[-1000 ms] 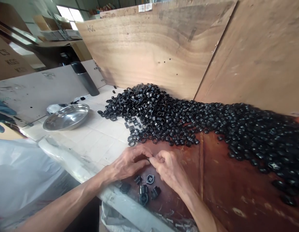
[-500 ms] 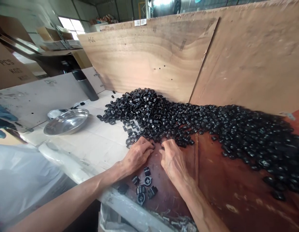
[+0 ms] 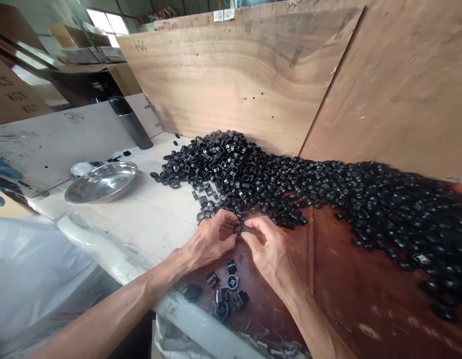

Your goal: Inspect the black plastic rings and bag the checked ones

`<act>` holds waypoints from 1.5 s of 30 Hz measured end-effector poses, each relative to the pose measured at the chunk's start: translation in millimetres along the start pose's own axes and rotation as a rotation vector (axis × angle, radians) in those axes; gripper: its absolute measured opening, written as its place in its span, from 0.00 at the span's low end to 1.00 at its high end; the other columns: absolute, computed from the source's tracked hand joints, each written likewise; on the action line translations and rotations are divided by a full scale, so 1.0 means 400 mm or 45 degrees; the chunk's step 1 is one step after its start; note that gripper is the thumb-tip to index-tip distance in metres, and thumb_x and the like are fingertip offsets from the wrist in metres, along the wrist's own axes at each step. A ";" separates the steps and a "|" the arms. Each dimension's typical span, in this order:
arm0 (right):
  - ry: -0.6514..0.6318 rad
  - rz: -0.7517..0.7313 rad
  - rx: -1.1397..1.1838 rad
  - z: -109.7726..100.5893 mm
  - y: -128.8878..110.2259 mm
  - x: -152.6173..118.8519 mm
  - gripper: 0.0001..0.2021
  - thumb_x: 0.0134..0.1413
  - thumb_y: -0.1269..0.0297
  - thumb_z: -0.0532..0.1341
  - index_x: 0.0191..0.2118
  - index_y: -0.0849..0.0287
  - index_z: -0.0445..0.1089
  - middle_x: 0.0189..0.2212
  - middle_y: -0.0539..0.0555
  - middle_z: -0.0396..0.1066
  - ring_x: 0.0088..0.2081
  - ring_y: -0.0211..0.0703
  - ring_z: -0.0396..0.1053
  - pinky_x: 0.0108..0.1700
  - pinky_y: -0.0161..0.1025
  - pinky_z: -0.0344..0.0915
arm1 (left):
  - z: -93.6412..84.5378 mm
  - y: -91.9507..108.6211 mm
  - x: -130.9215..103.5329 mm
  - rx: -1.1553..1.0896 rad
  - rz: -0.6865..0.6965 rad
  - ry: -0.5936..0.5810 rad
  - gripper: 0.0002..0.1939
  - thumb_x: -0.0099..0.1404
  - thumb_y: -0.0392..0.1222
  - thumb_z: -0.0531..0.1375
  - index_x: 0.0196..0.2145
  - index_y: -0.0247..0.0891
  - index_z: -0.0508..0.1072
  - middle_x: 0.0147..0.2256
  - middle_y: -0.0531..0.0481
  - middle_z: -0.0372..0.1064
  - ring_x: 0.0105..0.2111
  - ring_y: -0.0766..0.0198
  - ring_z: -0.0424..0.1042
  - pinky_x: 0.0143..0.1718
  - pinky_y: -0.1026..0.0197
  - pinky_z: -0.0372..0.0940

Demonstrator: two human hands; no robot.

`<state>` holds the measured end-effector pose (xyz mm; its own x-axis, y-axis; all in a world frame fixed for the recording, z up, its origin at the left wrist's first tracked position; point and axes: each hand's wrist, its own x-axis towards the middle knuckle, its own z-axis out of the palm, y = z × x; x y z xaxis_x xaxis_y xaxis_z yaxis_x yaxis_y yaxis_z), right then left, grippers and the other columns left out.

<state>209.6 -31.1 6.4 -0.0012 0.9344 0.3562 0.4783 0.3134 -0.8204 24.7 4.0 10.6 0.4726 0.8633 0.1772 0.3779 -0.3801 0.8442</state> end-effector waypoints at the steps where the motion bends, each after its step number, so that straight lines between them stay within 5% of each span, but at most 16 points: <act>1: -0.003 -0.054 -0.022 -0.001 0.000 0.001 0.05 0.60 0.66 0.62 0.40 0.57 0.75 0.38 0.55 0.77 0.41 0.45 0.76 0.45 0.40 0.73 | -0.002 0.000 -0.001 -0.001 0.019 0.008 0.16 0.61 0.33 0.59 0.48 0.40 0.65 0.40 0.50 0.77 0.37 0.63 0.78 0.41 0.60 0.74; 5: -0.009 -0.190 -0.055 -0.001 0.001 0.001 0.08 0.63 0.67 0.61 0.42 0.56 0.78 0.41 0.55 0.77 0.45 0.45 0.74 0.50 0.41 0.70 | -0.006 -0.001 -0.006 -0.101 0.070 0.041 0.18 0.63 0.34 0.60 0.50 0.40 0.66 0.44 0.48 0.76 0.42 0.61 0.78 0.45 0.59 0.75; 11: 0.044 0.034 0.039 -0.003 -0.011 -0.007 0.07 0.61 0.61 0.65 0.44 0.55 0.75 0.38 0.52 0.77 0.38 0.44 0.76 0.41 0.38 0.73 | -0.003 -0.004 -0.006 -0.340 0.022 0.011 0.14 0.65 0.33 0.59 0.49 0.39 0.70 0.38 0.50 0.76 0.33 0.66 0.78 0.35 0.64 0.74; 16: 0.111 -0.073 -0.009 -0.007 -0.033 -0.001 0.05 0.62 0.62 0.64 0.40 0.55 0.77 0.39 0.53 0.78 0.41 0.44 0.76 0.45 0.38 0.72 | -0.004 -0.008 -0.002 -0.324 0.178 0.100 0.12 0.64 0.32 0.62 0.46 0.39 0.76 0.45 0.47 0.73 0.41 0.62 0.77 0.43 0.61 0.74; 21: 0.174 0.024 0.025 0.003 -0.030 -0.011 0.14 0.62 0.58 0.64 0.50 0.56 0.71 0.35 0.52 0.78 0.32 0.42 0.77 0.35 0.36 0.74 | -0.006 -0.007 0.001 -0.360 0.331 0.130 0.10 0.66 0.35 0.64 0.46 0.39 0.78 0.46 0.45 0.74 0.46 0.60 0.77 0.49 0.58 0.73; 26: 0.135 -0.085 -0.148 -0.001 -0.043 -0.016 0.08 0.68 0.59 0.58 0.40 0.55 0.71 0.23 0.49 0.73 0.24 0.40 0.73 0.30 0.35 0.71 | -0.002 -0.003 -0.002 -0.341 0.353 0.122 0.10 0.67 0.37 0.64 0.46 0.40 0.78 0.47 0.45 0.75 0.47 0.60 0.76 0.50 0.57 0.73; 31: 0.049 -0.236 -0.219 -0.014 -0.043 -0.017 0.08 0.67 0.62 0.58 0.47 0.55 0.72 0.38 0.57 0.78 0.37 0.45 0.77 0.40 0.38 0.72 | -0.002 0.001 -0.001 -0.327 0.293 0.156 0.08 0.68 0.39 0.64 0.45 0.39 0.77 0.45 0.46 0.74 0.45 0.61 0.76 0.51 0.57 0.72; 37: 0.056 -0.207 -0.465 -0.019 -0.032 -0.018 0.20 0.70 0.58 0.55 0.25 0.56 0.70 0.17 0.51 0.67 0.20 0.39 0.64 0.26 0.37 0.60 | -0.003 0.004 -0.002 -0.290 0.351 0.101 0.09 0.67 0.38 0.64 0.46 0.38 0.76 0.45 0.46 0.75 0.45 0.61 0.75 0.49 0.58 0.72; 41: 0.063 -0.159 -0.318 -0.015 -0.047 -0.018 0.14 0.69 0.57 0.54 0.43 0.58 0.75 0.27 0.54 0.75 0.26 0.41 0.71 0.31 0.36 0.65 | 0.002 0.001 -0.003 -0.322 0.252 0.166 0.09 0.67 0.40 0.64 0.46 0.38 0.75 0.45 0.45 0.74 0.44 0.60 0.76 0.48 0.58 0.73; 45: 0.036 -0.150 -0.312 -0.013 -0.061 -0.020 0.20 0.67 0.55 0.57 0.22 0.55 0.66 0.17 0.48 0.63 0.20 0.37 0.62 0.25 0.36 0.59 | 0.002 -0.003 -0.004 -0.287 0.217 0.212 0.09 0.68 0.40 0.63 0.45 0.38 0.75 0.45 0.45 0.74 0.43 0.60 0.76 0.45 0.59 0.73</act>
<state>202.6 -46.9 26.0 -0.0466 0.8876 0.4583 0.6743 0.3664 -0.6411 24.4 2.9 9.0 0.3700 0.8431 0.3903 0.1096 -0.4568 0.8828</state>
